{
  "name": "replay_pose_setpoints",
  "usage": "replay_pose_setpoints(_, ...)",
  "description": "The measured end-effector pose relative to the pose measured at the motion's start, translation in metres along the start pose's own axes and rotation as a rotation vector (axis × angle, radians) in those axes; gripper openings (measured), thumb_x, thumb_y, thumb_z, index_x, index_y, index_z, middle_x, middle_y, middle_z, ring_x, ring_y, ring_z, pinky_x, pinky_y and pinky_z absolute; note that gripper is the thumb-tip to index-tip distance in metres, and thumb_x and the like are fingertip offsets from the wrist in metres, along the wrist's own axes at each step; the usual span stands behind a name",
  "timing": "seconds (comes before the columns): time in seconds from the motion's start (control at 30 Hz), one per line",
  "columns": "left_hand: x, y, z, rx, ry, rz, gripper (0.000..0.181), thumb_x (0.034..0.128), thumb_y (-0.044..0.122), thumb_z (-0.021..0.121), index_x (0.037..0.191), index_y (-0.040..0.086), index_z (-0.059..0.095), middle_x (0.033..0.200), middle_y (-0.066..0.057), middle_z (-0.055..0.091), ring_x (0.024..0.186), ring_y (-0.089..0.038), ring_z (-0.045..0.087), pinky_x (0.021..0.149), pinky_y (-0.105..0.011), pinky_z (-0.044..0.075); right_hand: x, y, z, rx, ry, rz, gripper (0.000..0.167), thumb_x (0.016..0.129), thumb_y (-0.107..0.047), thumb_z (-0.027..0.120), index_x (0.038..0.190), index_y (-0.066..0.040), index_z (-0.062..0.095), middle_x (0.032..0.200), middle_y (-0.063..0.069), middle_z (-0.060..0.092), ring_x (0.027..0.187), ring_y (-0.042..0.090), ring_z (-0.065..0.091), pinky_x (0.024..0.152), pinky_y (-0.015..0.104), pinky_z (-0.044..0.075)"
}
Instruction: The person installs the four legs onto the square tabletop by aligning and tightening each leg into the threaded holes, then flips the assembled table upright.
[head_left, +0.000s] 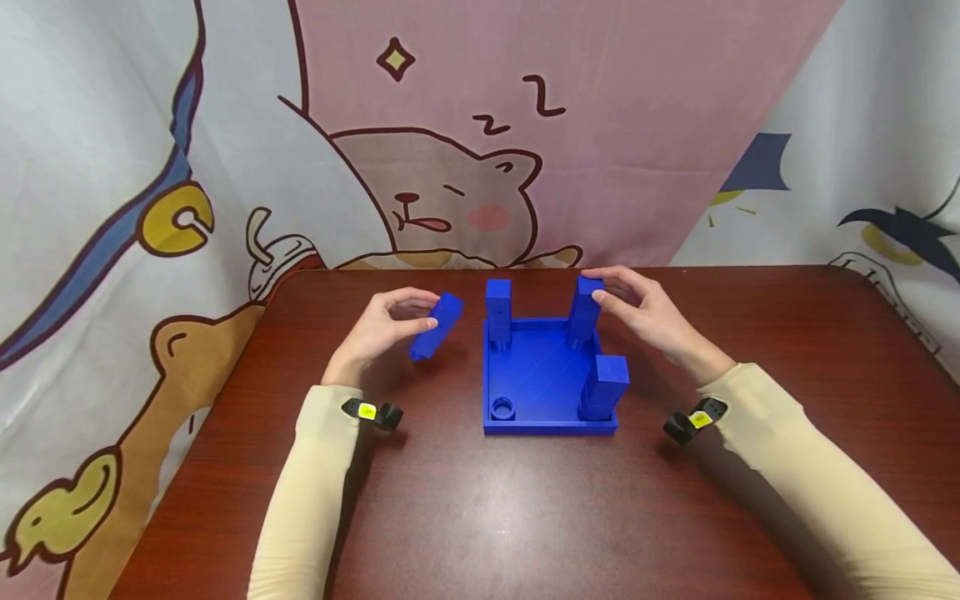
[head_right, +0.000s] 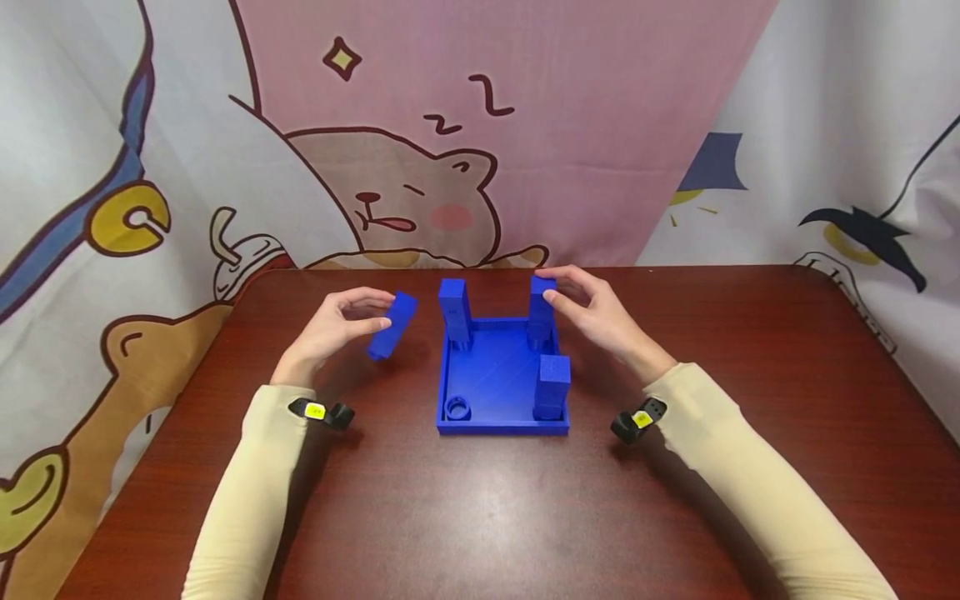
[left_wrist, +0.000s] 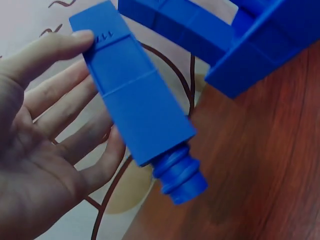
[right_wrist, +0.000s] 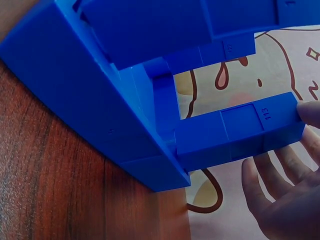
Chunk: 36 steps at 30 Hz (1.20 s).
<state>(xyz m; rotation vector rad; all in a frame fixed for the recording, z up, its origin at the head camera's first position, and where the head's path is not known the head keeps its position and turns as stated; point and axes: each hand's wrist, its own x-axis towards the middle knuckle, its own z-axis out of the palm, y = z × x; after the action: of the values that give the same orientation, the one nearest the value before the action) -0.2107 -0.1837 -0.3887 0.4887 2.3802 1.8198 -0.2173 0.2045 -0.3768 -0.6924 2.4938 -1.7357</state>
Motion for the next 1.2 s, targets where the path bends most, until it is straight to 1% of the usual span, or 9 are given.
replay_pose_setpoints(0.1, -0.001, 0.005, 0.003, -0.040, -0.055, 0.023, 0.035, 0.0845, 0.003, 0.072, 0.118, -0.002, 0.064, 0.111, -0.014, 0.067, 0.100, -0.027, 0.063, 0.083, -0.035, 0.053, 0.000, 0.000, 0.000, 0.005, -0.002, 0.002, 0.037, 0.100, -0.017, 0.055, 0.134, -0.004, 0.054, 0.137, 0.015, 0.053, 0.126, 0.028, 0.049, 0.094, 0.020, 0.043)
replay_pose_setpoints(0.27, -0.003, 0.015, 0.008, -0.088, -0.153, 0.066, 0.036, 0.0838, 0.002, 0.072, 0.118, -0.004, 0.062, 0.110, -0.014, 0.067, 0.100, -0.029, 0.064, 0.084, -0.037, 0.052, 0.000, 0.000, 0.000, 0.012, -0.004, -0.004, 0.037, 0.100, -0.017, 0.055, 0.134, -0.004, 0.054, 0.137, 0.015, 0.052, 0.125, 0.026, 0.050, 0.093, 0.020, 0.044)
replay_pose_setpoints(0.4, -0.002, 0.022, 0.014, -0.117, -0.241, 0.118, 0.035, 0.0831, -0.004, 0.070, 0.117, -0.006, 0.061, 0.109, -0.016, 0.067, 0.100, -0.031, 0.064, 0.086, -0.039, 0.052, 0.000, 0.001, 0.000, 0.032, -0.004, -0.013, 0.037, 0.100, -0.016, 0.055, 0.134, -0.002, 0.054, 0.137, 0.015, 0.052, 0.124, 0.023, 0.050, 0.093, 0.020, 0.044)
replay_pose_setpoints(0.53, 0.001, 0.028, 0.021, -0.137, -0.312, 0.159, 0.035, 0.0818, -0.009, 0.069, 0.116, -0.009, 0.060, 0.109, -0.016, 0.067, 0.102, -0.031, 0.064, 0.089, -0.041, 0.050, -0.001, 0.000, 0.000, 0.030, -0.007, -0.011, 0.037, 0.100, -0.016, 0.055, 0.134, -0.003, 0.054, 0.137, 0.016, 0.052, 0.124, 0.022, 0.051, 0.093, 0.020, 0.044)
replay_pose_setpoints(0.77, 0.003, 0.035, 0.037, -0.153, -0.381, 0.183, 0.036, 0.0801, -0.010, 0.069, 0.115, -0.009, 0.059, 0.110, -0.014, 0.066, 0.103, -0.030, 0.063, 0.091, -0.043, 0.049, 0.000, 0.001, 0.000, 0.037, -0.010, -0.007, 0.037, 0.100, -0.016, 0.055, 0.134, -0.003, 0.054, 0.138, 0.015, 0.052, 0.125, 0.024, 0.049, 0.094, 0.020, 0.043)
replay_pose_setpoints(0.97, 0.005, 0.037, 0.050, -0.177, -0.411, 0.190, 0.038, 0.0793, -0.010, 0.069, 0.115, -0.011, 0.057, 0.109, -0.013, 0.066, 0.102, -0.028, 0.063, 0.091, -0.044, 0.048, 0.000, 0.000, 0.000, 0.034, -0.009, 0.000, 0.038, 0.100, -0.017, 0.055, 0.135, -0.003, 0.053, 0.138, 0.014, 0.052, 0.125, 0.024, 0.050, 0.094, 0.020, 0.043)
replay_pose_setpoints(1.07, 0.005, 0.037, 0.055, -0.188, -0.431, 0.185, 0.039, 0.0783, -0.010, 0.070, 0.115, -0.012, 0.056, 0.108, -0.010, 0.066, 0.101, -0.026, 0.062, 0.092, -0.045, 0.048, 0.000, 0.001, 0.000, 0.037, -0.010, 0.003, 0.038, 0.100, -0.017, 0.055, 0.135, -0.003, 0.054, 0.137, 0.014, 0.052, 0.125, 0.025, 0.049, 0.094, 0.020, 0.043)
replay_pose_setpoints(1.2, 0.004, 0.037, 0.060, -0.207, -0.468, 0.158, 0.040, 0.0777, -0.011, 0.069, 0.114, -0.012, 0.054, 0.106, -0.009, 0.066, 0.098, -0.027, 0.063, 0.089, -0.046, 0.049, 0.000, 0.001, 0.000, 0.038, -0.008, 0.003, 0.038, 0.100, -0.017, 0.055, 0.135, -0.003, 0.054, 0.137, 0.015, 0.052, 0.124, 0.024, 0.050, 0.093, 0.020, 0.044)
